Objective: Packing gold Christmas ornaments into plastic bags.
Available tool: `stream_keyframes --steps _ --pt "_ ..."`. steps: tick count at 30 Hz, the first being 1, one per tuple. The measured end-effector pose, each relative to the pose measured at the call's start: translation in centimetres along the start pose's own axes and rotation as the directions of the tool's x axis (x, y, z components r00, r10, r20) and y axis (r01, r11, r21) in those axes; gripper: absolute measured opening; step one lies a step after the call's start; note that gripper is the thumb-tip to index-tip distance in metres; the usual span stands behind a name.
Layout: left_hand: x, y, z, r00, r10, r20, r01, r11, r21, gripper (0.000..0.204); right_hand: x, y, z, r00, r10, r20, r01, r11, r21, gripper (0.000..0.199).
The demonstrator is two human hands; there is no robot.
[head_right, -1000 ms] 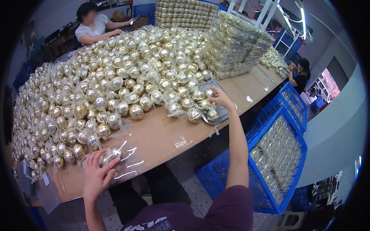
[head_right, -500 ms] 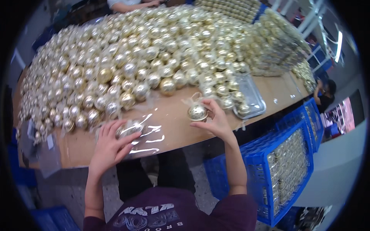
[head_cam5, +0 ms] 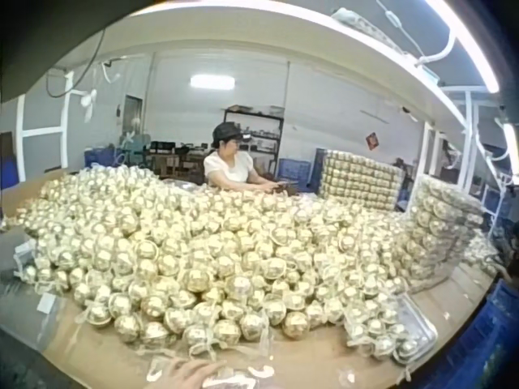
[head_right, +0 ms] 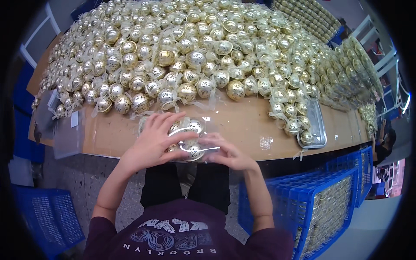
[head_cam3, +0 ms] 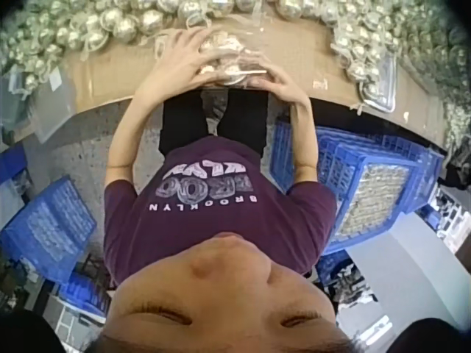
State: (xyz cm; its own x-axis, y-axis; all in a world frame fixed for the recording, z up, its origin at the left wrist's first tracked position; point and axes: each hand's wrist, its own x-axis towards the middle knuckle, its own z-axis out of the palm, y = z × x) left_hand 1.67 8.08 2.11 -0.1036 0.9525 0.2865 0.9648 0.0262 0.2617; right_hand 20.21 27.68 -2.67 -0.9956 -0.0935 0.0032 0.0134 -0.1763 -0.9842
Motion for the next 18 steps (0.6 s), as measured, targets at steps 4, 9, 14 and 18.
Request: stream_keyframes --steps 4,9,14,18 --pt "2.2 1.1 0.4 0.996 0.085 0.013 -0.082 0.983 -0.165 0.085 0.2 1.2 0.6 0.979 -0.017 -0.203 0.041 0.993 0.113 0.053" --pt "2.9 2.8 0.6 0.999 -0.041 -0.020 0.038 0.991 -0.126 0.097 -0.9 2.0 1.6 0.805 -0.125 -0.580 0.177 0.984 0.034 0.061" --pt "2.9 4.1 -1.2 0.849 -0.230 -0.477 0.182 0.973 -0.145 0.105 2.3 -0.6 7.3 0.515 -0.588 -0.624 0.340 0.808 -0.481 0.091" --pt "3.8 2.0 0.8 0.641 -0.331 -0.693 0.006 0.904 -0.426 0.117 7.2 -3.6 8.1 0.551 -0.627 -0.551 0.443 0.779 -0.444 0.094"
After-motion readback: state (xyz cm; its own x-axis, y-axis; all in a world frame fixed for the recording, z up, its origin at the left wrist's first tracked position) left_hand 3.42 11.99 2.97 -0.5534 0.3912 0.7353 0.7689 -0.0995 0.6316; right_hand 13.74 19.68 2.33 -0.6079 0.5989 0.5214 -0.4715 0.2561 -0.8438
